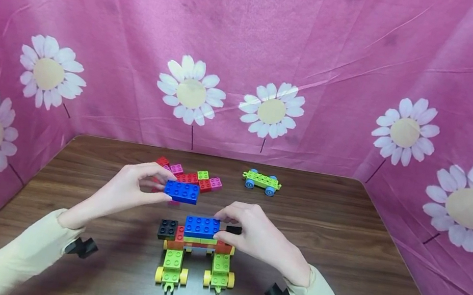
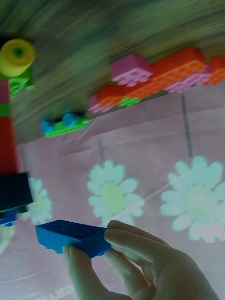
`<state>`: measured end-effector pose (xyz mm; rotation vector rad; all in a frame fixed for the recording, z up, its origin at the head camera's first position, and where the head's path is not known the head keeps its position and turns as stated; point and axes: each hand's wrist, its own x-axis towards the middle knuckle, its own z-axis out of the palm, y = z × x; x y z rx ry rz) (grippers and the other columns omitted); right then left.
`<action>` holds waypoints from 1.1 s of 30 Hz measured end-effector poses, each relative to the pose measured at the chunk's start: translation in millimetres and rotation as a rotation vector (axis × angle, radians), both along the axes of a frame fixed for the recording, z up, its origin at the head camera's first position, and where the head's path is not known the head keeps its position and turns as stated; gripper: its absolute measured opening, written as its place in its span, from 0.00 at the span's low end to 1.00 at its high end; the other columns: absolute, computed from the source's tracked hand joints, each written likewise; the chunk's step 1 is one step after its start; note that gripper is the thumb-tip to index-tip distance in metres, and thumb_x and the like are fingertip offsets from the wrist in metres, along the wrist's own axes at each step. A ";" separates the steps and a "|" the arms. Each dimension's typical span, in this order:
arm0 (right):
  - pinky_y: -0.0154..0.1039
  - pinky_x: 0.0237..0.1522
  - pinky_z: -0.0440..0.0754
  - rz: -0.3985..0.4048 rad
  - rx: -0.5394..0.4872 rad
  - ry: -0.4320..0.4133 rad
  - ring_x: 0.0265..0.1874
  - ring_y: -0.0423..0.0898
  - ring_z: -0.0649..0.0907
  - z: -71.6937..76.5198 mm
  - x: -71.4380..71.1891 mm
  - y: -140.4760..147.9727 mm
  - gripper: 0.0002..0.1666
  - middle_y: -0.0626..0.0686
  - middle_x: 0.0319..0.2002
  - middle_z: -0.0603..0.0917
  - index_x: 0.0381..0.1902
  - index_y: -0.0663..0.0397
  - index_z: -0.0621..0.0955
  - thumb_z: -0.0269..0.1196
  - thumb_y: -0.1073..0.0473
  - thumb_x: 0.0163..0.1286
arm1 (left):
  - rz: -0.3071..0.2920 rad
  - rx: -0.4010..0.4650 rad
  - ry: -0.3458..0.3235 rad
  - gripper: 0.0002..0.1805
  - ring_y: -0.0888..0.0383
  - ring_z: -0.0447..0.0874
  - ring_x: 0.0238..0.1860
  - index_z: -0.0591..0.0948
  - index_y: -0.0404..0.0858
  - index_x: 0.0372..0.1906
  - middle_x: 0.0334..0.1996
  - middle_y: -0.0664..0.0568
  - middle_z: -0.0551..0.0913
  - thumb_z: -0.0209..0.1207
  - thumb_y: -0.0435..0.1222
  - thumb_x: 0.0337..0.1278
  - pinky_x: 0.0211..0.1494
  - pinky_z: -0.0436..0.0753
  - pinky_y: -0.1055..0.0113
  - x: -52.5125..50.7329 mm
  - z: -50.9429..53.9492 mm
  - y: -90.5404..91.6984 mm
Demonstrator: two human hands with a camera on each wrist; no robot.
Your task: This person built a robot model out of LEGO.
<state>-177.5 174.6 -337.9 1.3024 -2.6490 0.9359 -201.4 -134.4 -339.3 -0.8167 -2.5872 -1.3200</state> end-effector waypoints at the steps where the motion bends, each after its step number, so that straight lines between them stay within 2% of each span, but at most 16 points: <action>1: 0.26 0.23 0.75 0.001 -0.003 0.002 0.31 0.39 0.81 -0.1 0.1 0.1 0.14 0.47 0.39 0.88 0.45 0.52 0.85 0.71 0.56 0.63 | -0.007 0.001 0.009 0.20 0.58 0.86 0.42 0.84 0.42 0.49 0.43 0.52 0.86 0.74 0.37 0.47 0.50 0.87 0.60 2.2 0.2 2.6; 5: 0.27 0.26 0.78 0.006 -0.011 0.011 0.34 0.41 0.84 -0.1 0.4 1.3 0.14 0.48 0.40 0.88 0.45 0.53 0.85 0.71 0.57 0.62 | -0.048 0.023 0.009 0.21 0.59 0.86 0.43 0.84 0.43 0.49 0.44 0.53 0.86 0.74 0.38 0.48 0.50 0.87 0.62 10.8 -1.5 13.4; 12: 0.35 0.41 0.87 -0.018 -0.024 0.048 0.40 0.42 0.87 2.5 2.3 5.0 0.17 0.47 0.43 0.89 0.46 0.52 0.84 0.73 0.58 0.59 | -0.109 0.059 -0.012 0.20 0.60 0.87 0.43 0.84 0.41 0.49 0.45 0.52 0.87 0.74 0.37 0.48 0.51 0.86 0.68 21.1 -5.6 27.7; 19: 0.37 0.43 0.87 -0.021 -0.037 0.076 0.40 0.44 0.87 5.9 4.4 4.6 0.18 0.50 0.43 0.89 0.46 0.52 0.84 0.74 0.59 0.58 | -0.159 0.060 -0.034 0.20 0.59 0.88 0.44 0.83 0.41 0.50 0.47 0.50 0.86 0.73 0.36 0.50 0.51 0.85 0.72 25.2 -9.1 32.8; 33: 0.36 0.43 0.87 -0.041 -0.039 0.073 0.41 0.41 0.86 8.3 5.5 0.9 0.20 0.45 0.44 0.88 0.49 0.50 0.84 0.73 0.54 0.60 | -0.184 0.060 -0.007 0.20 0.60 0.88 0.43 0.83 0.40 0.49 0.45 0.50 0.86 0.73 0.36 0.50 0.50 0.85 0.72 28.8 -10.2 38.1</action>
